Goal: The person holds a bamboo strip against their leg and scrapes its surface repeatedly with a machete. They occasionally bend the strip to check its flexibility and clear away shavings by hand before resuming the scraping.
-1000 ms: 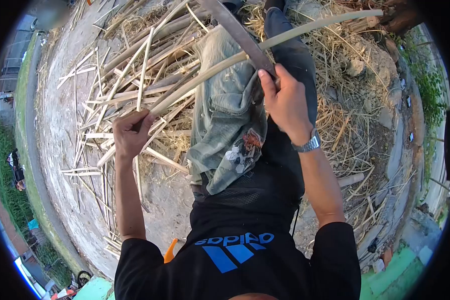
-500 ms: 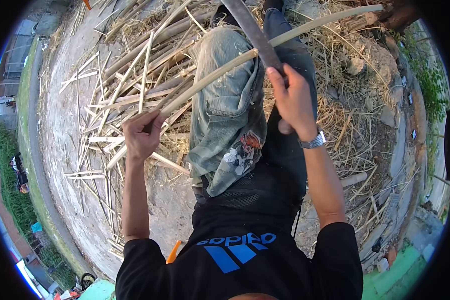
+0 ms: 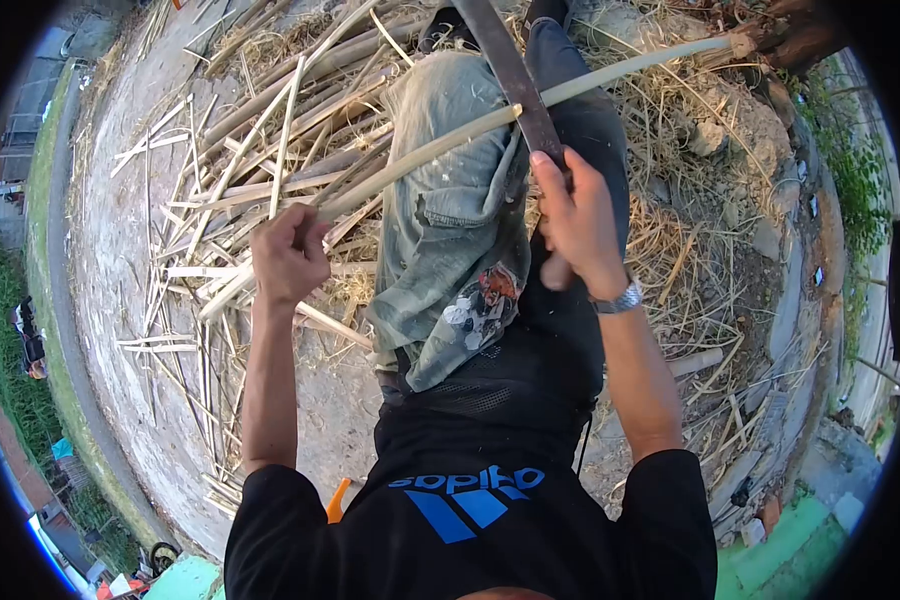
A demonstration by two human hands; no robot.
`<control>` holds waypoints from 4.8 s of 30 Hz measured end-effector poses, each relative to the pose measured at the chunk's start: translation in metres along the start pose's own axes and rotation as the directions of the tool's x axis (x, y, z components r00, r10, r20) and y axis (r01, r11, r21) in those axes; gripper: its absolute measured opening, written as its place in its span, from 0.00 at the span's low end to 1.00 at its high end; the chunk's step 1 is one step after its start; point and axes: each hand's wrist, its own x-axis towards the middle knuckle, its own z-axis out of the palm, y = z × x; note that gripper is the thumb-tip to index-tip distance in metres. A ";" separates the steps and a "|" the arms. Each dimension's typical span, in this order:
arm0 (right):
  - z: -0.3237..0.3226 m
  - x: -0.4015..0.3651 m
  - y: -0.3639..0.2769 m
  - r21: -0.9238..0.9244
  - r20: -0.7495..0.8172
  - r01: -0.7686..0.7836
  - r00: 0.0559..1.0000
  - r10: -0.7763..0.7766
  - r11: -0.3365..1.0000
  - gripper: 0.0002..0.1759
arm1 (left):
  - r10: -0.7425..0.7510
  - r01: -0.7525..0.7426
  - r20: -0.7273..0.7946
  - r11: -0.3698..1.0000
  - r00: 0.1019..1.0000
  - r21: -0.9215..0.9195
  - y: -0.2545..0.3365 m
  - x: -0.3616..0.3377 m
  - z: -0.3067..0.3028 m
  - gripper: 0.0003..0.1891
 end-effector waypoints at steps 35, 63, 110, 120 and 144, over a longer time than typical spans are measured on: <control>-0.010 0.020 -0.011 0.066 -0.146 -0.098 0.983 0.107 0.993 0.23 | 0.064 -0.058 0.145 0.997 0.987 -0.046 -0.028 0.016 -0.010 0.16; 0.009 -0.006 -0.007 0.254 0.118 -0.241 0.969 0.218 0.937 0.22 | 0.003 -0.015 0.109 0.994 0.994 0.104 0.050 0.032 0.003 0.14; -0.008 0.028 0.000 -0.100 -0.232 -0.039 0.973 0.015 0.994 0.25 | -0.336 0.378 0.262 0.917 0.905 -0.128 0.036 0.003 0.005 0.20; 0.032 -0.012 0.004 -0.008 -0.061 0.110 0.992 -0.110 0.994 0.25 | -0.214 0.217 0.055 0.975 0.975 -0.045 0.062 0.012 0.020 0.19; -0.035 -0.027 -0.134 0.450 -0.182 0.308 0.951 -0.251 0.838 0.13 | -0.089 0.017 -0.044 0.587 0.995 -0.810 0.166 0.076 -0.024 0.10</control>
